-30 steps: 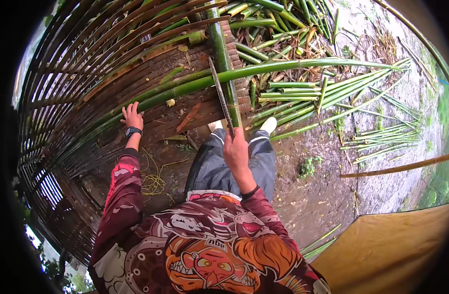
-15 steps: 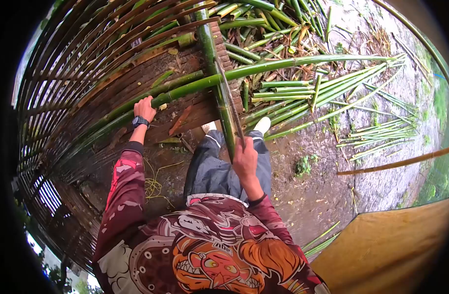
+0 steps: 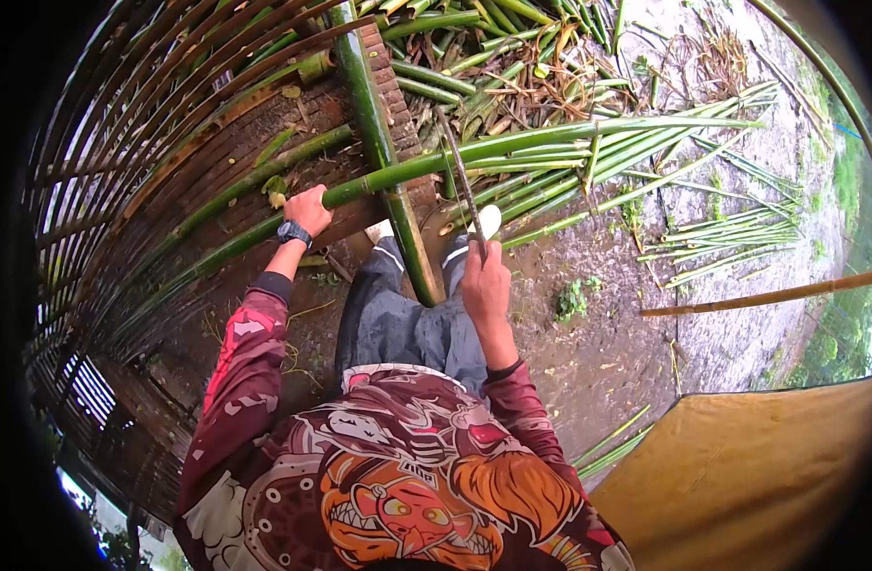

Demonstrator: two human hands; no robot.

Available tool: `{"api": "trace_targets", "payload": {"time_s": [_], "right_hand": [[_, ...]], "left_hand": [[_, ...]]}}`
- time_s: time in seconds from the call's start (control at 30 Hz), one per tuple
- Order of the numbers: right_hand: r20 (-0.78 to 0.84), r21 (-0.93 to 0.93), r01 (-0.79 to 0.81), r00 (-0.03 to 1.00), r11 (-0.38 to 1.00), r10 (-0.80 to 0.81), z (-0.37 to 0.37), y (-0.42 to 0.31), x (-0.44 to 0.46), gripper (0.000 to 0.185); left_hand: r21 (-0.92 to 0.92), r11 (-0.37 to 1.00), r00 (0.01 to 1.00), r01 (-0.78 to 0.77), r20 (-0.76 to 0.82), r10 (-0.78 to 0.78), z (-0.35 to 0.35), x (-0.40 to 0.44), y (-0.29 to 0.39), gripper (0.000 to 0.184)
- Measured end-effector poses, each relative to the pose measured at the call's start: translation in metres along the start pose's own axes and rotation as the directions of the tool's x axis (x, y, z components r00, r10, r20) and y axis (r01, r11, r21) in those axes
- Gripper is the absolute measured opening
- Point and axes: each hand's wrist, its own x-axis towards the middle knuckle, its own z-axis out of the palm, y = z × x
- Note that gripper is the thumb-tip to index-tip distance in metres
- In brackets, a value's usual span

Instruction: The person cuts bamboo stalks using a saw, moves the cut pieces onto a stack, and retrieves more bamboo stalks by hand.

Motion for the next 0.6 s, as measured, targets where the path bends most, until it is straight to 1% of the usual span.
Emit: {"api": "trace_targets", "payload": {"time_s": [0.03,0.07,0.13,0.2,0.27,0.33,0.4,0.43,0.47,0.5,0.53,0.57,0.6], "right_hand": [[-0.001,-0.031,0.027,1.000,0.999,-0.027,-0.002,0.002,0.000,0.020],[0.000,-0.064,0.055,0.998,0.996,-0.055,-0.004,0.002,-0.001,0.020],[0.020,-0.079,0.050,0.999,0.996,-0.048,-0.007,0.000,0.002,0.019],[0.059,-0.057,0.012,0.998,0.998,-0.009,-0.014,-0.002,-0.001,0.020],[0.061,-0.055,0.013,0.998,0.998,-0.010,-0.025,-0.001,-0.008,0.020],[0.074,-0.047,0.016,0.997,0.999,-0.013,-0.033,-0.004,-0.018,0.020],[0.103,-0.012,-0.062,0.993,0.998,0.063,-0.039,-0.011,-0.019,0.020],[0.113,-0.067,-0.062,0.991,0.996,0.070,-0.037,-0.011,-0.012,0.021],[0.046,-0.068,0.022,0.999,0.997,-0.019,-0.021,-0.008,0.007,0.024],[-0.011,-0.079,0.092,0.996,0.993,-0.093,0.000,-0.002,0.032,0.027],[0.000,-0.189,0.277,0.959,0.942,-0.282,0.021,0.008,0.066,0.031],[0.055,-0.055,0.227,0.973,0.972,-0.224,0.041,-0.003,0.098,0.030],[0.128,-0.024,0.041,0.991,0.999,-0.037,0.052,-0.012,0.121,0.030]], "left_hand": [[0.030,1.000,0.999,0.004,0.047,-0.005,-0.001,-0.003,0.001,0.018],[0.065,0.998,0.999,-0.003,0.041,0.001,-0.004,-0.002,0.004,0.021],[0.119,0.993,0.994,0.027,0.106,-0.040,-0.012,0.001,0.010,0.024],[0.121,0.992,0.991,0.039,0.123,-0.054,-0.016,0.001,0.013,0.026],[0.117,0.992,0.988,0.055,0.135,-0.071,-0.017,0.002,0.017,0.029],[0.128,0.991,0.988,0.037,0.141,-0.056,-0.017,0.002,0.015,0.032],[0.129,0.991,0.989,0.042,0.137,-0.059,-0.014,0.002,0.012,0.032],[0.131,0.991,0.990,0.032,0.130,-0.049,-0.010,0.004,0.010,0.033],[0.130,0.990,0.989,0.047,0.131,-0.064,-0.009,0.009,0.008,0.033],[0.124,0.991,0.994,0.041,0.094,-0.053,-0.008,0.009,0.007,0.033],[0.115,0.993,0.997,0.031,0.066,-0.039,-0.005,0.002,0.008,0.033],[0.124,0.992,0.997,0.023,0.066,-0.031,-0.003,0.002,0.007,0.032],[0.129,0.991,0.997,0.019,0.070,-0.028,0.005,0.003,0.000,0.031]]}}
